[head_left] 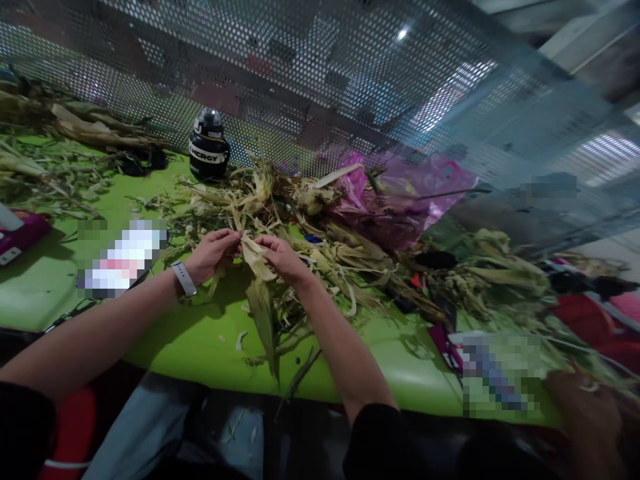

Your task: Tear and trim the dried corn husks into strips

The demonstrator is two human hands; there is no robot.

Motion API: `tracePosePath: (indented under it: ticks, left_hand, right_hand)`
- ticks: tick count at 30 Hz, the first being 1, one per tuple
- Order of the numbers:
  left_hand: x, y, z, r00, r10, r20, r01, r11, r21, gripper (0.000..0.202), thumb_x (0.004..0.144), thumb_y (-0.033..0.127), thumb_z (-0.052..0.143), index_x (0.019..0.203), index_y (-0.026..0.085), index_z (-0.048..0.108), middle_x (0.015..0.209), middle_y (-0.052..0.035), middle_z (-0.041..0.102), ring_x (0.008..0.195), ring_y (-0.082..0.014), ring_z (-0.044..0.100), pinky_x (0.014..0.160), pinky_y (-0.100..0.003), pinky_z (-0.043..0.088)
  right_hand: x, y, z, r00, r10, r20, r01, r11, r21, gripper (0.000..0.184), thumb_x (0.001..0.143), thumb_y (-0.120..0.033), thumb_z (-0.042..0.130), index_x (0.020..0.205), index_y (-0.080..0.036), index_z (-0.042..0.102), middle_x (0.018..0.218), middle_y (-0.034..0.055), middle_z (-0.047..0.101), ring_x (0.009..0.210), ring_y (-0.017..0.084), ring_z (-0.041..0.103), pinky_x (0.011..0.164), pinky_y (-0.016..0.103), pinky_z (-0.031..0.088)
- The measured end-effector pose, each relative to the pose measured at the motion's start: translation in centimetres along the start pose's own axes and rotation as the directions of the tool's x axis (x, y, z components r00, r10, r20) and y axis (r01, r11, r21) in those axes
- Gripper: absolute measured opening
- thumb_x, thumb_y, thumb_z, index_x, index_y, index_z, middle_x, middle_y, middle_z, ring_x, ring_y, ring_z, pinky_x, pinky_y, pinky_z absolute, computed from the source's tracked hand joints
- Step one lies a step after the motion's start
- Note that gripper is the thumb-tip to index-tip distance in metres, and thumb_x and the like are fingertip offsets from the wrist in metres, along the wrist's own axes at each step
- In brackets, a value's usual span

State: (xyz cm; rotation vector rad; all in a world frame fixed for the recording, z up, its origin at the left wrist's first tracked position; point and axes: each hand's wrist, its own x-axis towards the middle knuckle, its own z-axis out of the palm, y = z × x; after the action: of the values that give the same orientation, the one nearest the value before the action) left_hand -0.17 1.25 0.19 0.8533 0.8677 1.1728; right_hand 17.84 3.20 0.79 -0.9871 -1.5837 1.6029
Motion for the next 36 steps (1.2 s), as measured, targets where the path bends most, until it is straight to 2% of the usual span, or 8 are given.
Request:
tracePosePath:
  ticks: [9, 16, 22, 26, 29, 33, 36]
  left_hand:
    - [0.0, -0.2, 0.2, 1.0, -0.026, -0.013, 0.025, 0.999, -0.045, 0.033, 0.068, 0.036, 0.084, 0.072, 0.013, 0.061, 0.061, 0.0014, 0.059, 0.048, -0.0065, 0.052, 0.043, -0.016, 0.043]
    - [-0.3, 0.1, 0.4, 0.999, -0.029, -0.025, 0.027, 0.995, -0.094, 0.027, 0.07, 0.027, 0.083, 0.07, 0.013, 0.061, 0.065, -0.0007, 0.064, 0.053, -0.0083, 0.059, 0.049, -0.018, 0.046]
    - [0.3, -0.9, 0.0, 1.0, 0.019, -0.025, -0.02, 1.0, -0.013, 0.034, 0.07, 0.04, 0.083, 0.073, 0.015, 0.06, 0.061, 0.0025, 0.059, 0.047, -0.0058, 0.051, 0.044, -0.017, 0.04]
    - [0.0, -0.8, 0.3, 1.0, 0.008, -0.03, -0.009, 1.0, -0.026, 0.031, 0.07, 0.036, 0.083, 0.071, 0.014, 0.06, 0.058, 0.0028, 0.057, 0.048, -0.0059, 0.051, 0.045, -0.016, 0.04]
    - [-0.3, -0.5, 0.6, 0.999, -0.047, -0.022, 0.044, 0.993, -0.106, 0.024, 0.072, 0.027, 0.081, 0.07, 0.014, 0.061, 0.059, 0.002, 0.059, 0.05, -0.0069, 0.053, 0.048, -0.018, 0.043]
    - [-0.5, 0.0, 0.8, 0.995, -0.09, -0.038, 0.081, 0.977, -0.199, 0.015, 0.078, 0.015, 0.075, 0.07, 0.012, 0.063, 0.064, -0.0006, 0.063, 0.055, -0.0085, 0.056, 0.054, -0.02, 0.046]
    - [-0.7, 0.3, 0.8, 0.994, -0.1, -0.047, 0.089, 0.975, -0.202, 0.015, 0.078, 0.015, 0.075, 0.069, 0.012, 0.063, 0.064, -0.0006, 0.063, 0.056, -0.0089, 0.056, 0.055, -0.021, 0.045]
  right_hand:
    - [-0.1, 0.3, 0.3, 0.997, 0.065, 0.032, -0.067, 0.996, 0.065, 0.024, 0.067, -0.032, 0.071, 0.084, -0.017, 0.065, 0.074, -0.0026, 0.065, 0.062, 0.008, 0.054, 0.059, 0.02, 0.043]
    - [-0.3, 0.1, 0.3, 0.991, 0.062, 0.117, -0.077, 0.989, 0.126, 0.03, 0.068, -0.039, 0.067, 0.088, -0.017, 0.063, 0.072, 0.0005, 0.067, 0.065, 0.014, 0.062, 0.064, 0.028, 0.052]
    - [-0.4, 0.0, 0.8, 0.995, 0.081, 0.049, -0.086, 0.99, 0.11, 0.027, 0.065, -0.035, 0.069, 0.083, -0.016, 0.064, 0.07, -0.0014, 0.065, 0.061, 0.011, 0.059, 0.06, 0.023, 0.049]
    - [-0.3, 0.3, 0.8, 0.998, 0.052, 0.042, -0.055, 0.995, 0.077, 0.026, 0.062, -0.03, 0.072, 0.083, -0.016, 0.064, 0.07, -0.003, 0.063, 0.062, 0.009, 0.056, 0.061, 0.021, 0.048]
    - [-0.3, 0.5, 0.5, 0.997, 0.054, 0.049, -0.06, 0.992, 0.114, 0.03, 0.063, -0.034, 0.076, 0.084, -0.016, 0.064, 0.073, -0.0026, 0.065, 0.064, 0.009, 0.057, 0.063, 0.021, 0.048]
    - [-0.4, 0.4, 0.4, 0.994, 0.044, 0.098, -0.057, 0.99, 0.129, 0.038, 0.068, -0.049, 0.077, 0.082, -0.018, 0.061, 0.07, -0.002, 0.066, 0.062, 0.011, 0.058, 0.063, 0.022, 0.048]
    - [-0.4, 0.4, 0.4, 0.994, 0.036, 0.1, -0.048, 0.992, 0.117, 0.038, 0.067, -0.049, 0.079, 0.082, -0.018, 0.061, 0.07, -0.002, 0.066, 0.062, 0.01, 0.058, 0.064, 0.023, 0.048]
